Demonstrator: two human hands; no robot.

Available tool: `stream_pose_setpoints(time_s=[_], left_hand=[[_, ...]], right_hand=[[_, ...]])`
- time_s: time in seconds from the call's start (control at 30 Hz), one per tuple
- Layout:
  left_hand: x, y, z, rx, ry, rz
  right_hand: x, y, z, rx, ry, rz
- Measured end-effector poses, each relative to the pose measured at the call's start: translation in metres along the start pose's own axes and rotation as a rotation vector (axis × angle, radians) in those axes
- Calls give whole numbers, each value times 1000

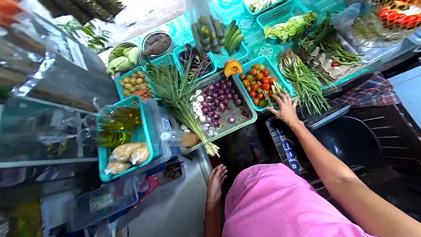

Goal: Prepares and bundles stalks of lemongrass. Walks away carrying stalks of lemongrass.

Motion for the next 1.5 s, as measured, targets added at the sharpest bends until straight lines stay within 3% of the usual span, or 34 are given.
stream_pose_setpoints(time_s=[0.17, 0.23, 0.3, 0.37, 0.53, 0.67, 0.97, 1.3, 1.5], left_hand=[[-25, 4, 11, -109, -68, -256], [-37, 2, 17, -117, -81, -308], [-49, 0, 23, -96, -95, -295], [-57, -3, 31, -44, -102, -293], [-63, -6, 43, 56, -96, -391], [-59, -4, 46, 149, -87, -501], [-56, 9, 49, 178, -57, -450], [-57, -2, 45, 319, -90, -420], [-50, -12, 49, 357, -146, -546]], right_hand=[[64, 0, -31, -181, 83, 33], [116, -24, -52, 1, 179, 192], [168, -58, -68, 327, 231, 406], [212, -83, -82, 545, 254, 544], [270, -111, -102, 545, 238, 565], [284, -121, -100, 580, 149, 517], [280, -118, -97, 682, 1, 605], [293, -113, -100, 705, 47, 462], [295, -112, -103, 669, 77, 391]])
Point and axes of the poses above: each hand's wrist, its own z-axis towards the middle knuckle, its own y-axis out of the back of the hand, x = y × z, the point moved 3 cm from there along z, towards the middle knuckle, and after that the axes turned 4 degrees about x, right-handed, at the moved point
